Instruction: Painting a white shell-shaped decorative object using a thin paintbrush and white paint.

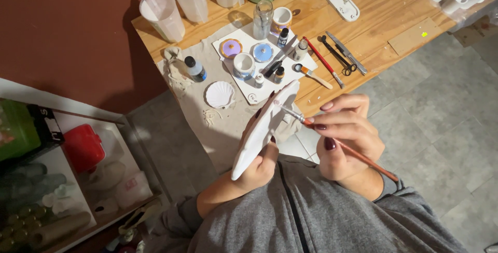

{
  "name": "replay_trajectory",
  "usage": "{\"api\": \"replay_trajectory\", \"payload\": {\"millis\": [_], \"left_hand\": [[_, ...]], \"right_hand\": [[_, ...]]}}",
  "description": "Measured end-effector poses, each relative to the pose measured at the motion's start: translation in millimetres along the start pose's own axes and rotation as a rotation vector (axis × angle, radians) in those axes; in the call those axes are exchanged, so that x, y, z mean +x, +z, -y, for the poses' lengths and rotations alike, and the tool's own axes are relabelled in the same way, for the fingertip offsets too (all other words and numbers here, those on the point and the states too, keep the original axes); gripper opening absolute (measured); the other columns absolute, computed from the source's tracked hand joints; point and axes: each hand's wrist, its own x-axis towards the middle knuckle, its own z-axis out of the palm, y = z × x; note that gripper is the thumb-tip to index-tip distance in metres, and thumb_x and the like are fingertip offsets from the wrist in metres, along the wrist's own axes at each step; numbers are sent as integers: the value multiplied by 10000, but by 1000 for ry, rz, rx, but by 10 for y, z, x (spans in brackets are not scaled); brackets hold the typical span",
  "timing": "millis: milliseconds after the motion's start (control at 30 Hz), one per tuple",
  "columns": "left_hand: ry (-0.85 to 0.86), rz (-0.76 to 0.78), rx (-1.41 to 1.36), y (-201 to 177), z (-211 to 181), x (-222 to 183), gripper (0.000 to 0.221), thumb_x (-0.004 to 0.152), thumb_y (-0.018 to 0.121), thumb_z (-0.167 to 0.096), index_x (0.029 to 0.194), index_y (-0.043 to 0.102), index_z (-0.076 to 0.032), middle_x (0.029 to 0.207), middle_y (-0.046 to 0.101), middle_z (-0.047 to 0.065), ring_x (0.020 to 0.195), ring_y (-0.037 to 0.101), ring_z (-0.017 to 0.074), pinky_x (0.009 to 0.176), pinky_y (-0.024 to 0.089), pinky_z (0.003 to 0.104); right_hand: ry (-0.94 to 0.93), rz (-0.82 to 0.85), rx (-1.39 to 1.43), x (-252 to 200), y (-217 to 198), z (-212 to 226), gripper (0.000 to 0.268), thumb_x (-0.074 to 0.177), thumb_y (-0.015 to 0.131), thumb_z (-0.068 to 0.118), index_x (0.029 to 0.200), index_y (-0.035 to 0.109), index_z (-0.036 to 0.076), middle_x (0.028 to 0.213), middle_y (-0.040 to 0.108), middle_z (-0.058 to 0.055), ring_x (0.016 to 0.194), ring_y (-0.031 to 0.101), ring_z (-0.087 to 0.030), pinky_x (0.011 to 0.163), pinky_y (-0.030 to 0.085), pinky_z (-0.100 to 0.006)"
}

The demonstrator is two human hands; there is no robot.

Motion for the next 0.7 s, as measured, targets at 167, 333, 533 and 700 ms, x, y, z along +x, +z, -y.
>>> {"api": "replay_trajectory", "payload": {"millis": [167,333,533,700], "left_hand": [[-174,1,-130,-2,-1,-47,571,906,526,106,1469,429,111,1374,556,225,1229,590,272,1039,500,329],[-21,4,-95,-26,-105,27,516,945,545,102,1443,414,133,1330,581,225,1209,612,312,1014,510,339],[-263,41,-129,-43,-72,-39,335,953,558,72,1284,596,102,895,646,79,741,599,128,668,494,247],[-180,64,-188,-70,-52,-65,131,990,545,86,1100,616,75,922,626,84,792,594,150,683,471,284]], "right_hand": [[-21,92,-46,39,-19,42,125,879,584,166,871,672,78,896,751,-69,1010,585,-228,944,451,-354],[-202,89,-223,45,11,12,110,809,611,95,896,675,77,928,756,-56,956,600,-247,906,427,-391],[-229,186,-239,74,-48,50,137,792,624,91,923,661,93,968,752,-38,959,609,-253,894,419,-395],[-267,198,-269,126,-27,69,161,764,632,90,918,678,87,956,760,-42,929,617,-241,852,416,-376]]}}
